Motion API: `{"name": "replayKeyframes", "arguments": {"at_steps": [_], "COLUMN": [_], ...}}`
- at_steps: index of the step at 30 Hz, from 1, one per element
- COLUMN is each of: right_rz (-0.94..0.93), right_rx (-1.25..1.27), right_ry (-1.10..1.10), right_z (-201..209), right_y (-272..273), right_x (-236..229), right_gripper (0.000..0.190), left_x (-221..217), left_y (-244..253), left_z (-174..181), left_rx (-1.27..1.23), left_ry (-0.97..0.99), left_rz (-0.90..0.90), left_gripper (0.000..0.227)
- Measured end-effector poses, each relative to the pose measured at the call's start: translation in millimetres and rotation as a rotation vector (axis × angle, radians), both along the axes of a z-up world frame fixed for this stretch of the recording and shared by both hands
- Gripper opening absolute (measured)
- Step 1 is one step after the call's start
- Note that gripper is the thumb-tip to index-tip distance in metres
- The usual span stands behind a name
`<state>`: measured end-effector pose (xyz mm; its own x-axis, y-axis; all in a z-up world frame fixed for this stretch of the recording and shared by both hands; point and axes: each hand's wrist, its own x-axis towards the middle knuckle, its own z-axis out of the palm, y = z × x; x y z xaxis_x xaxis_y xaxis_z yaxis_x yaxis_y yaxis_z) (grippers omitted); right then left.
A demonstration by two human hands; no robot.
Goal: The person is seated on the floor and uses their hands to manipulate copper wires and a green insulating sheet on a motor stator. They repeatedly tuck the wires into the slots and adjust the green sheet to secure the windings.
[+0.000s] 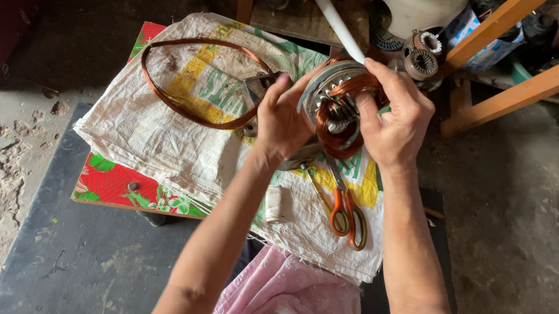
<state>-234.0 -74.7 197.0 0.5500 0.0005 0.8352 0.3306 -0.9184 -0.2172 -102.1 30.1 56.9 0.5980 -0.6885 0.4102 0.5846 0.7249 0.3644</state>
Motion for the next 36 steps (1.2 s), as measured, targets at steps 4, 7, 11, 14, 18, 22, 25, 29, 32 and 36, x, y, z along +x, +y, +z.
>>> {"name": "replayKeyframes", "arguments": {"at_steps": [4, 7, 11, 14, 18, 22, 25, 29, 32, 36], "right_rz": [-0.002, 0.006, 0.060, 0.082, 0.341, 0.565, 0.481, 0.262, 0.168, 0.101], "right_rx": [0.051, 0.088, 0.142, 0.208, 0.520, 0.821, 0.757, 0.736, 0.687, 0.673], "right_ry": [-0.016, 0.023, 0.075, 0.176, 0.267, 0.264, 0.172, 0.053, 0.052, 0.017], "right_z": [-16.4, -33.4, -47.3, -52.2, -55.9, -82.1, -103.3, -119.3, -120.3, -119.3], "right_y": [4.0, 9.0, -2.1, -14.8, -36.0, -45.9, -37.4, -14.2, -3.4, 2.5], "right_x": [10.0, 20.3, 27.5, 25.9, 30.1, 26.5, 23.5, 25.2, 21.9, 26.6], "right_gripper": [0.042, 0.042, 0.043, 0.045, 0.048, 0.055, 0.057, 0.044, 0.041, 0.035], "left_x": [-35.1, -33.9, -24.2, -20.7, -11.6, -7.4, -6.7, -7.3, -9.9, -10.5], "left_y": [6.2, 13.2, 5.2, 0.2, -1.9, -6.1, -8.6, -10.3, -10.4, -11.2], "left_z": [8.4, 10.4, 1.9, -5.7, -6.4, -9.9, -10.1, -7.2, -5.9, -5.4], "left_rx": [-0.221, -0.166, -0.133, -0.130, -0.048, -0.027, -0.012, -0.059, -0.080, -0.114], "left_ry": [-0.048, -0.053, -0.009, 0.048, 0.236, 0.396, 0.426, 0.385, 0.327, 0.268], "left_rz": [0.169, 0.181, 0.192, 0.149, 0.138, 0.049, 0.042, 0.062, 0.129, 0.175], "left_gripper": [0.115, 0.109, 0.094, 0.081, 0.069, 0.062, 0.060, 0.057, 0.057, 0.058]}}
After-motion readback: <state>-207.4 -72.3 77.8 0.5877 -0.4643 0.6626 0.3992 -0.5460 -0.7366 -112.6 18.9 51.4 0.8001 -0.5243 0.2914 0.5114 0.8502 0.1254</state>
